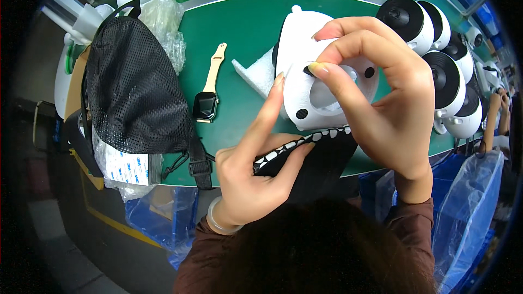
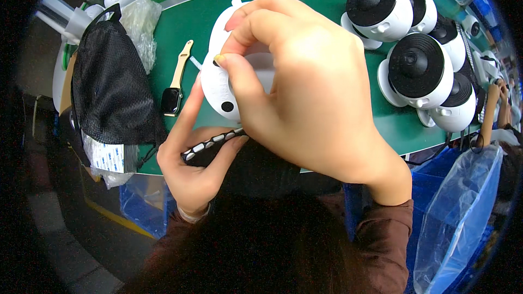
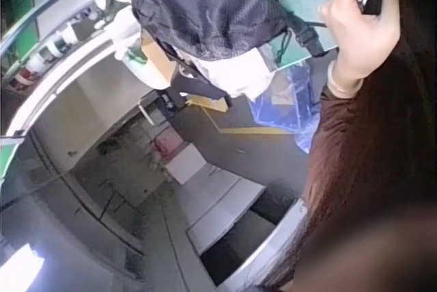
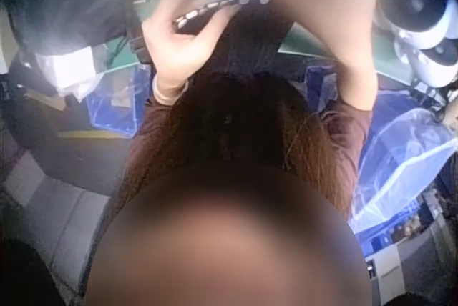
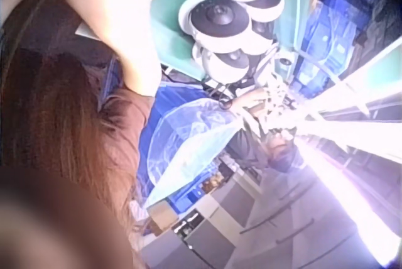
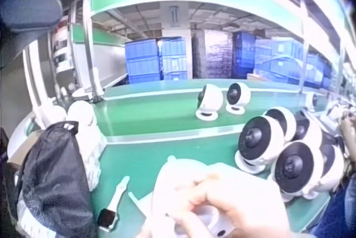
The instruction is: The recorder is applying small black adhesive pads to the bottom of security camera housings on an assembly line.
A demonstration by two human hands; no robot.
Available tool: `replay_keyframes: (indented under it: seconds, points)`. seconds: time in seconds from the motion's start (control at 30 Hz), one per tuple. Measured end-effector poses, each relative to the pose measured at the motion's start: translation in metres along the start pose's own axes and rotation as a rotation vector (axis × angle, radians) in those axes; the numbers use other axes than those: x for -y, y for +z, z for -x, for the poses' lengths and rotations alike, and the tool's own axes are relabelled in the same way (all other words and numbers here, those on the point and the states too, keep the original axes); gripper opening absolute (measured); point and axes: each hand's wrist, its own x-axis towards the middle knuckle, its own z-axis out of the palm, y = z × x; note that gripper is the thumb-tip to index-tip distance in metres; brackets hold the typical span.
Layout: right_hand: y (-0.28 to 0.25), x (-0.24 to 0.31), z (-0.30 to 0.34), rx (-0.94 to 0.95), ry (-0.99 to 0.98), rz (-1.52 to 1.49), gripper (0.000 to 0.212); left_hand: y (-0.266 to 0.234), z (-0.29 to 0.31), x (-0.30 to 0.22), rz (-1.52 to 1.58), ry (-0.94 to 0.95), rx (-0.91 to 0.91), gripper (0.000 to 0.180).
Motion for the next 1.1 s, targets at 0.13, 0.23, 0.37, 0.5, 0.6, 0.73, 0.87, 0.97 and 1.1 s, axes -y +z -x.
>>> replay_keyframes:
  seconds: [0.13, 0.23, 0.37, 0.5, 0.6, 0.73, 0.87, 0.97, 1.1]
  points:
    - [0.001, 0.002, -0.001, 0.003, 0.002, 0.041, 0.007, -0.001, 0.001, 0.000, -0.001, 0.005, 0.006, 0.063]
    - [0.001, 0.001, -0.002, 0.016, 0.076, -0.059, 0.007, -0.001, 0.002, -0.001, -0.009, -0.011, 0.001, 0.063]
    - [-0.005, 0.003, -0.003, 0.065, 0.178, -0.167, 0.007, -0.001, 0.001, -0.001, -0.013, 0.002, 0.018, 0.064]
    - [0.000, -0.001, -0.001, 0.018, 0.023, -0.039, 0.008, -0.001, 0.001, 0.000, -0.001, 0.008, 0.022, 0.065]
    - [0.000, 0.000, -0.001, 0.010, 0.006, 0.009, 0.008, -0.001, 0.001, 0.000, -0.004, 0.004, 0.019, 0.065]
    - [-0.001, -0.001, 0.000, 0.010, -0.021, 0.027, 0.007, 0.000, 0.002, 0.000, -0.016, 0.009, 0.018, 0.066]
    - [0.000, -0.001, 0.001, -0.002, -0.060, 0.054, 0.008, 0.000, 0.003, 0.000, -0.009, 0.020, 0.017, 0.066]
    - [0.001, -0.001, 0.000, 0.019, 0.010, 0.022, 0.010, -0.001, 0.004, -0.001, 0.005, -0.010, 0.032, 0.065]
    - [-0.007, -0.008, -0.002, 0.068, 0.150, -0.231, 0.017, -0.002, 0.004, -0.002, -0.026, -0.011, 0.041, 0.063]
